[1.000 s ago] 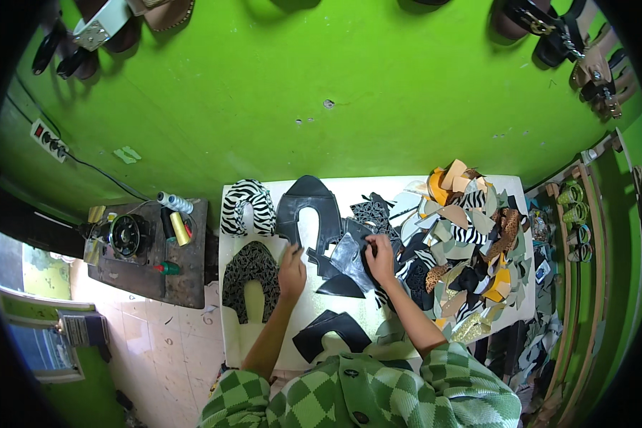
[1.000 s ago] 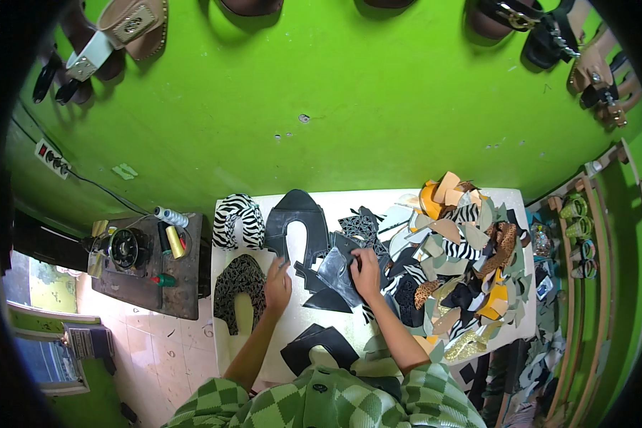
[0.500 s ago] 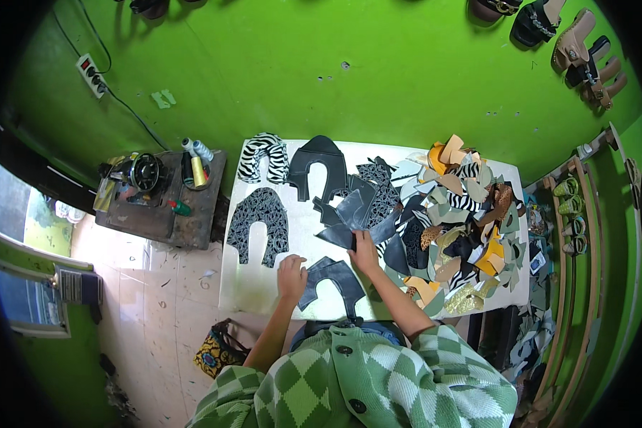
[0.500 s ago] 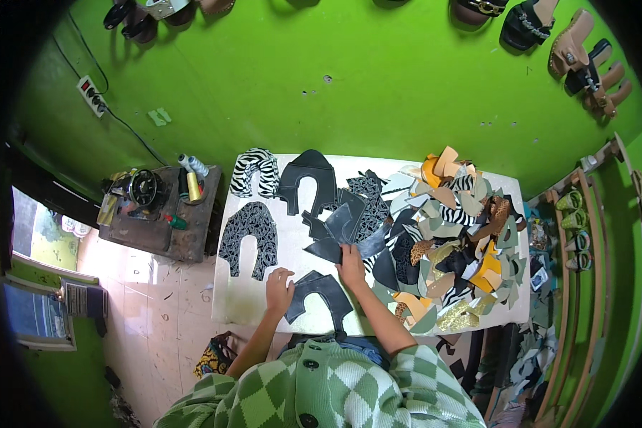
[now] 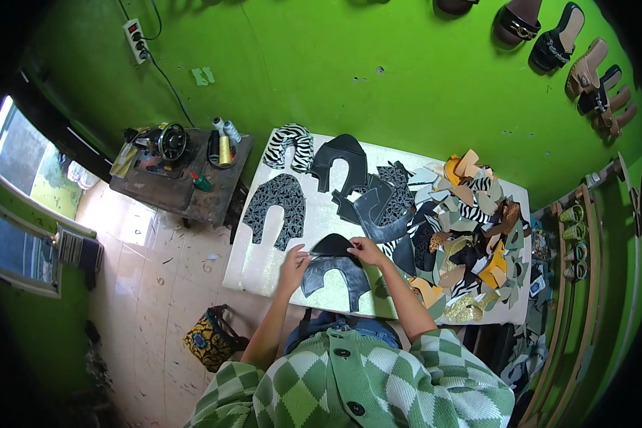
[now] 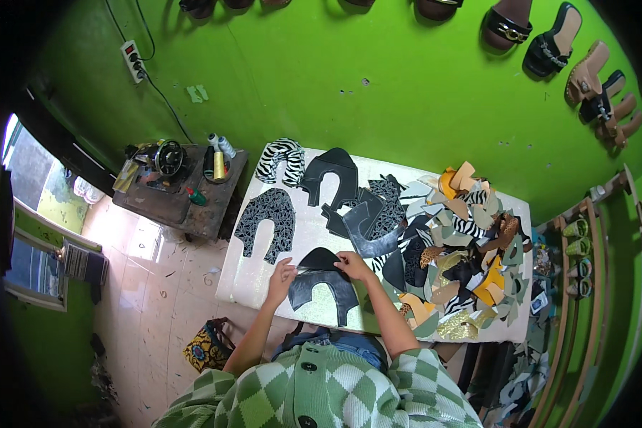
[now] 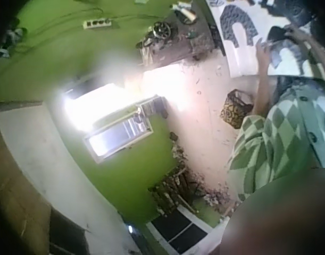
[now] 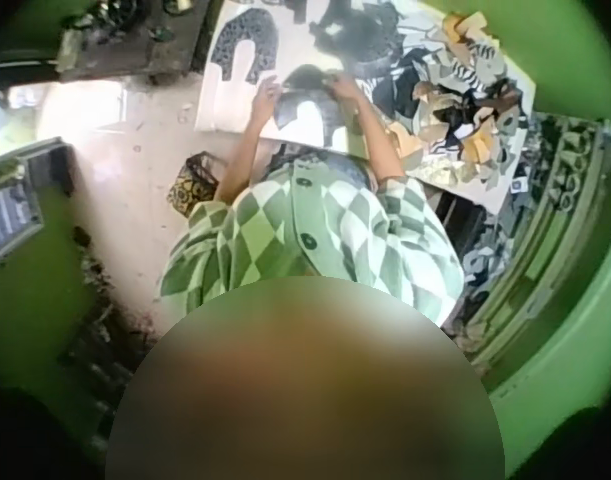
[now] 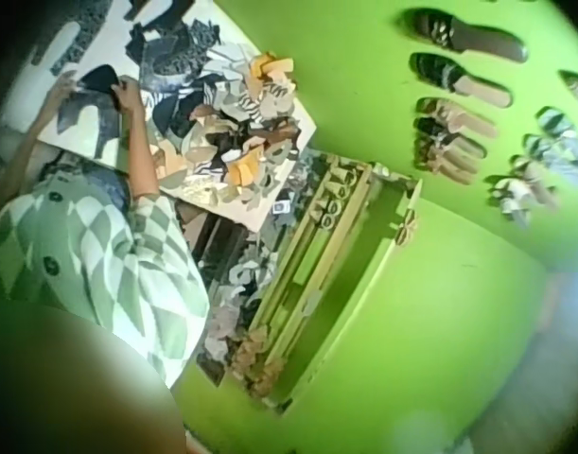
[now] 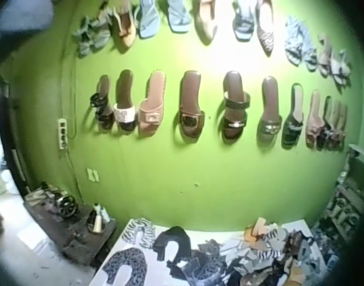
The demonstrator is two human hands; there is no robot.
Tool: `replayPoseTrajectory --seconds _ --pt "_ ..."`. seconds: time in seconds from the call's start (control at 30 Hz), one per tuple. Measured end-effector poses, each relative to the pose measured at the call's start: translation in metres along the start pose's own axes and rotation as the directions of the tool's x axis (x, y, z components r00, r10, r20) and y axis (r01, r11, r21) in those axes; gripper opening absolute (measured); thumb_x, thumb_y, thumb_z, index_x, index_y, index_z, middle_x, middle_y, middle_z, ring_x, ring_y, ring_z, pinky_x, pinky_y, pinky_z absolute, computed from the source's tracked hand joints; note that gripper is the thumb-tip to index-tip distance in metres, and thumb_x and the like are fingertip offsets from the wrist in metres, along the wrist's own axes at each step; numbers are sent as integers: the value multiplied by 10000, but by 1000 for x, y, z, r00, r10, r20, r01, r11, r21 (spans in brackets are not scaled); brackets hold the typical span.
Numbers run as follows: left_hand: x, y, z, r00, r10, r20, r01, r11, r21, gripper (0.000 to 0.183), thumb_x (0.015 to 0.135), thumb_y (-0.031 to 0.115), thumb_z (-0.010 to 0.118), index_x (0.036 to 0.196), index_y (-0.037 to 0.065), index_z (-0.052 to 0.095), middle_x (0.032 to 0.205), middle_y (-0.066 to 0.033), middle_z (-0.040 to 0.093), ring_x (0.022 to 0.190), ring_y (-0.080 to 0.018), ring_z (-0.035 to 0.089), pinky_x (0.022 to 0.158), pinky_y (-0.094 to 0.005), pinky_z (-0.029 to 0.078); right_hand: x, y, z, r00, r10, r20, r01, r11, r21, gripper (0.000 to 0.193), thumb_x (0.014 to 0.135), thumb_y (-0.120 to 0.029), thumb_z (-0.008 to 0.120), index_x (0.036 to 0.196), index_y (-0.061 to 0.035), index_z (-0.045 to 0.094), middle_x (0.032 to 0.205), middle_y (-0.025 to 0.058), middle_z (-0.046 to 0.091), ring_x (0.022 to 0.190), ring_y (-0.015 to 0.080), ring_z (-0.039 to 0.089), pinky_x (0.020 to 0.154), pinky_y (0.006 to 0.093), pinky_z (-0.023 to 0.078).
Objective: The person is organizing pieces of animal print fabric.
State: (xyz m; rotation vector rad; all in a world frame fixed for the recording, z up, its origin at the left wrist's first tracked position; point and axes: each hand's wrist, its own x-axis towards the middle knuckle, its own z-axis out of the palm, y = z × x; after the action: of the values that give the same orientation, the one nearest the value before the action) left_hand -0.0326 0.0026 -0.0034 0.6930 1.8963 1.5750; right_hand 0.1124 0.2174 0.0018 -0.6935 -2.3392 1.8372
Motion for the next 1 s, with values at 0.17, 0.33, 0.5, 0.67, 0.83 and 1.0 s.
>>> replayPoseTrajectory --seconds 0.17,0.33,0.5,0.67,0.83,1.0 --pt "8 2 4 999 -29 44 26 998 62 164 832 41 595 978 4 529 745 -78 626 690 -119 622 636 -230 482 7 14 11 997 -57 -56 53 997 -63 151 765 -79 648 843 4 548 640 22 467 612 94 451 580 264 403" --pt "10 -19 -6 1000 -18 5 17 991 130 151 813 106 630 912 19 557 746 -82 649 693 -131 638 629 -241 482 8 8 9 998 39 39 -39 999 1 213 726 -51 709 910 -19 609 713 -36 550 631 36 476 571 214 411" --pt "9 -13 8 998 -14 -63 38 917 397 180 788 175 655 869 28 590 764 -103 661 711 -185 656 646 -284 497 9 31 -4 996 52 -76 -55 997 -45 171 699 -75 738 799 6 626 622 -30 551 568 46 488 534 224 412" --pt "9 -29 9 990 -86 -114 115 951 288 192 763 204 676 862 47 625 757 -97 664 699 -198 655 645 -297 498 10 33 3 982 59 -180 -72 995 -69 212 665 -153 780 680 -3 632 601 -10 576 538 58 497 514 226 411" --pt "11 -18 13 989 -53 -140 108 903 415 185 727 214 702 813 59 650 733 -88 666 669 -189 649 620 -292 491 3 39 1 972 164 -169 -164 986 17 221 655 -172 793 696 -8 650 605 -7 580 532 63 494 503 218 397" --pt "8 -23 12 987 -70 -148 124 911 393 159 715 204 706 785 71 653 716 -73 664 642 -180 640 593 -291 480 2 41 2 969 183 -164 -186 983 -5 222 664 -190 787 690 -11 659 603 -2 591 534 66 500 512 219 406"
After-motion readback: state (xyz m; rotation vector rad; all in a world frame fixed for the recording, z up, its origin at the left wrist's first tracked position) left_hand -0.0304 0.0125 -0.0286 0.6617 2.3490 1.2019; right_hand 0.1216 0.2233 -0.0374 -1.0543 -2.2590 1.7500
